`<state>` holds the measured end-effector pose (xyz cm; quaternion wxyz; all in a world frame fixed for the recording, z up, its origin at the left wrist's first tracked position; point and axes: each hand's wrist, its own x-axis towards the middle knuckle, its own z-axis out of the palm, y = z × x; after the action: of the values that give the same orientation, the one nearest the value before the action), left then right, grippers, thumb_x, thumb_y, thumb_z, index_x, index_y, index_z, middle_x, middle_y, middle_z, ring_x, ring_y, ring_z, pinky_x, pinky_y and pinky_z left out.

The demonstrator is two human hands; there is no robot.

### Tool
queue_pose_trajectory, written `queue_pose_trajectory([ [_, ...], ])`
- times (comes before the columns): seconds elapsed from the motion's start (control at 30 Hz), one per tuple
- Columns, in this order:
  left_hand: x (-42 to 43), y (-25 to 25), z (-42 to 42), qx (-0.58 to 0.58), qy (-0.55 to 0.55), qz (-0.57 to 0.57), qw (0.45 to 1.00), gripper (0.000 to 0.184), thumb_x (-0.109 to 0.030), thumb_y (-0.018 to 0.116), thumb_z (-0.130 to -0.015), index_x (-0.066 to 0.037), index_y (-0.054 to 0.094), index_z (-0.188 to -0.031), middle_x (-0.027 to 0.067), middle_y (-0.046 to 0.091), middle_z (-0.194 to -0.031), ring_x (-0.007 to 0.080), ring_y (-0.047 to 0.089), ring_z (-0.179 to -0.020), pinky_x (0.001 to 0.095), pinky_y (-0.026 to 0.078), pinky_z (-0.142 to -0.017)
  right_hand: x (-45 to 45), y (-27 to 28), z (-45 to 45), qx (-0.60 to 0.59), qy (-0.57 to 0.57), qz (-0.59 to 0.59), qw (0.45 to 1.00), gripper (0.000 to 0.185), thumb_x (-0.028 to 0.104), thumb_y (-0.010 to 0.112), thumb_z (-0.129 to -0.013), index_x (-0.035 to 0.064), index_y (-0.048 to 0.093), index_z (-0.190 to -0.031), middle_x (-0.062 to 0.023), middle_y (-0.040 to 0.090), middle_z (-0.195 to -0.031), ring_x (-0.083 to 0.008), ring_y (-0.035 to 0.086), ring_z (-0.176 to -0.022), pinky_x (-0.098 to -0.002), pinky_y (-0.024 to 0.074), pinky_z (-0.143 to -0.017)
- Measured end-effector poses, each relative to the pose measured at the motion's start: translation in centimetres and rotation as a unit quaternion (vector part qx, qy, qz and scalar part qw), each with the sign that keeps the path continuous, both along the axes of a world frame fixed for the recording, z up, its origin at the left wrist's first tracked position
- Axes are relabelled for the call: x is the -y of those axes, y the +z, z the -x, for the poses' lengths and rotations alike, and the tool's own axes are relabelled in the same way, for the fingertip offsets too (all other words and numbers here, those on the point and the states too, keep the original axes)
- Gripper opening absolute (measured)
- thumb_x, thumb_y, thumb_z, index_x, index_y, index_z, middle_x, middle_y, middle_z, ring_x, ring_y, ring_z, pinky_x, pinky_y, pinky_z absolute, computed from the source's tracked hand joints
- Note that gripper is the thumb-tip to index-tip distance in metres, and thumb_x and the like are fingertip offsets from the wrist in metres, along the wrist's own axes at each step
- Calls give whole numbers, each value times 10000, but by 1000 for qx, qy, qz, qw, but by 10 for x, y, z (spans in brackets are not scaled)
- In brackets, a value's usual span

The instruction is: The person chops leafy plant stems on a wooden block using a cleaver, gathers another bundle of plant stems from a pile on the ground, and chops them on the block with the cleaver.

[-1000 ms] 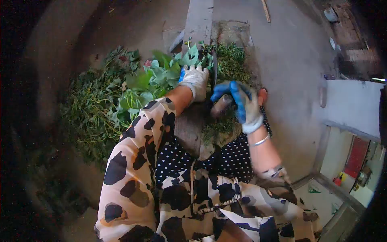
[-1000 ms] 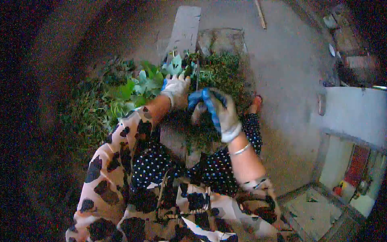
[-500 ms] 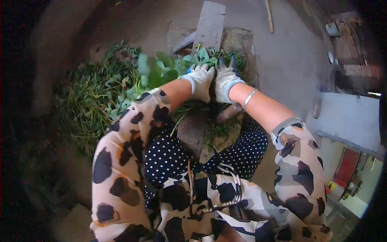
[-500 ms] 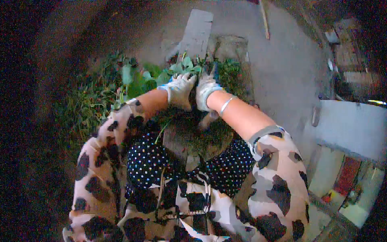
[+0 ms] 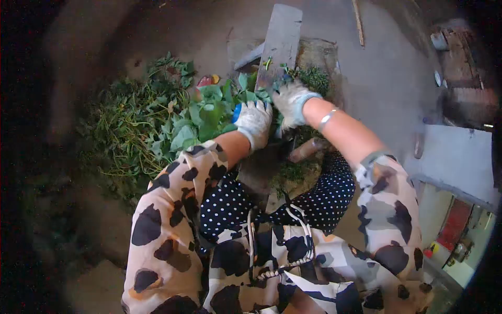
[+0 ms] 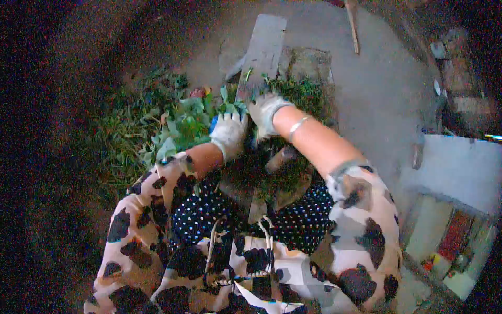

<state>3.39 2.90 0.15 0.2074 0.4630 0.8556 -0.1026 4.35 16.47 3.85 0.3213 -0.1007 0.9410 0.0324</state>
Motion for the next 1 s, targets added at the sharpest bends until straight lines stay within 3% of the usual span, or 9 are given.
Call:
queue_pose_trajectory([
  [0.27, 26, 6, -58, 29, 76, -48, 996, 1106, -504, 707, -582, 5, 133, -1379, 235, 227, -1396, 408, 185, -1301, 536, 146, -1040, -1, -4, -28, -9, 47, 44, 998, 629, 411, 734, -575, 6, 568, -1027, -182, 595, -1019, -311, 540, -1020, -400, 376, -914],
  [0.37, 19, -16, -29, -17, 7, -37, 999, 1118, -521, 726, -541, -13, 179, -1374, 222, 257, -1386, 376, 224, -1290, 507, 208, -1025, -1, -5, -12, 73, 26, 9, 997, 598, 497, 696, -584, 41, 623, -965, -172, 587, -1051, -325, 497, -1069, -462, 329, -948],
  [0.5, -7, -15, 13, -11, -28, 14, 999, 886, -367, 706, -642, -75, 265, -1353, 152, 419, -1255, 310, 401, -1161, 460, 333, -951, -21, 2, -21, -174, -41, 120, 977, 558, 436, 675, -657, 46, 604, -1049, -201, 465, -1245, -368, 350, -1228, -477, 267, -1017],
  [0.57, -12, -22, 26, -48, -55, -5, 997, 793, -321, 696, -647, -85, 331, -1311, 138, 478, -1181, 293, 464, -1100, 451, 386, -894, -39, 15, -47, -262, -194, 359, 874, 543, 348, 693, -707, 43, 553, -1134, -173, 513, -1213, -322, 473, -1142, -449, 346, -981],
  [0.7, -26, -18, 40, 7, -84, 39, 996, 684, -255, 696, -607, -61, 419, -1201, 112, 539, -1102, 268, 543, -1025, 402, 445, -823, 38, -7, -118, -440, -425, 658, 439, 406, 130, 689, -761, 21, 552, -1128, -80, 604, -1072, -154, 565, -982, -292, 466, -827],
  [0.77, -30, -31, 44, 26, -70, 47, 996, 662, -245, 689, -614, -57, 426, -1191, 119, 547, -1091, 269, 539, -1040, 401, 440, -836, 54, -32, -130, -378, -549, 534, 520, 407, 92, 688, -752, 42, 555, -1133, -44, 622, -990, -114, 585, -859, -265, 483, -738],
  [0.87, -29, -29, 18, -54, -57, 4, 997, 478, -203, 609, -719, -83, 464, -1158, 107, 560, -1059, 257, 553, -986, 412, 430, -811, -2, 31, -87, -358, -572, 586, 449, 183, 128, 648, -791, 66, 634, -963, 11, 603, -731, -88, 536, -565, -259, 463, -514],
  [0.93, -31, -17, 3, -95, -55, -7, 994, 379, -184, 523, -798, -112, 477, -1166, 90, 560, -1041, 246, 548, -951, 420, 411, -798, -74, 63, -49, -304, -498, 471, 661, 230, 213, 519, -857, 27, 625, -942, -21, 537, -622, -114, 512, -532, -261, 405, -452],
  [1.0, -29, -10, -2, -88, -64, 14, 994, 493, -203, 568, -763, -91, 429, -1222, 113, 533, -1067, 271, 524, -987, 437, 406, -820, -125, 48, -3, -318, -391, 570, 649, 218, 224, 536, -857, 32, 629, -903, -11, 522, -604, -113, 498, -515, -255, 407, -475],
])
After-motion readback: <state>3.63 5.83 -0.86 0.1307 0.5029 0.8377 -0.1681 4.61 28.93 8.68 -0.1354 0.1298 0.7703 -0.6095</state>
